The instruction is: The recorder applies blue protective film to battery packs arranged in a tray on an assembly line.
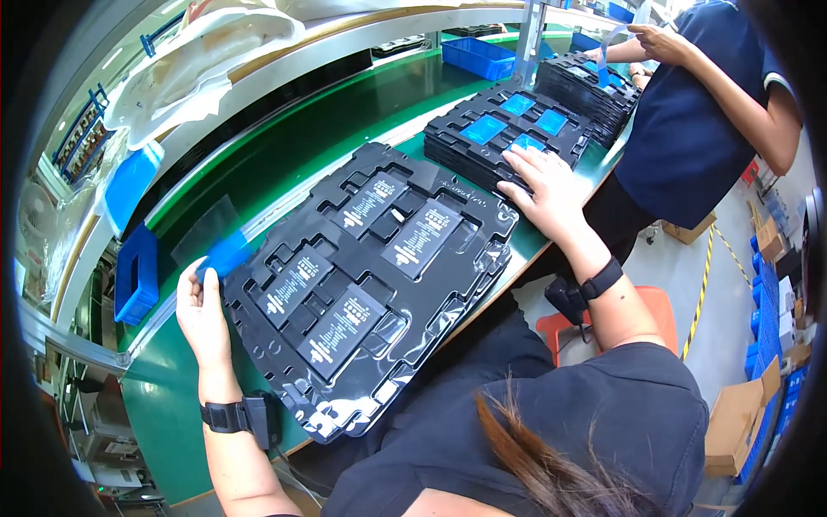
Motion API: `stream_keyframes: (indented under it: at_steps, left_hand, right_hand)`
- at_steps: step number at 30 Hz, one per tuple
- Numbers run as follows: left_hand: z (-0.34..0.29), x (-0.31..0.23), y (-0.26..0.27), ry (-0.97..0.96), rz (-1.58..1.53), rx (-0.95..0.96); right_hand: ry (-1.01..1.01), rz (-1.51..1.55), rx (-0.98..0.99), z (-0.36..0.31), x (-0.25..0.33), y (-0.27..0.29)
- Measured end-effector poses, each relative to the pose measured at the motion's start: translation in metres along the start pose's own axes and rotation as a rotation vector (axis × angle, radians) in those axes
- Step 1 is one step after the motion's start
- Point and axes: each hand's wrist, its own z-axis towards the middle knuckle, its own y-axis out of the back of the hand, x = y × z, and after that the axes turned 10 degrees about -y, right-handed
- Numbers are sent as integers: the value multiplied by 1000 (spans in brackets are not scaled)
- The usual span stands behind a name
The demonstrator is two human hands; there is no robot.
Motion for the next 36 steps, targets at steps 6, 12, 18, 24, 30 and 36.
stream_keyframes:
  at_steps: [6,12,18,24,30,36]
  left_hand:
    - [0,-2,-2,-7,7,16]
    - [1,-1,-3,-19,-32,12]
    - [1,-10,-8,46,-94,29]
    - [3,-9,-1,156,-110,31]
    - [4,-3,2,102,-113,37]
    - [4,2,0,73,-143,43]
  right_hand:
    - [-62,55,101,-2,2,5]
    - [12,-29,22,-12,2,-3]
    - [-2,40,14,-21,26,11]
    - [-9,101,91,-42,59,25]
    - [-38,72,54,-42,63,23]
    - [-89,94,-8,-37,61,8]
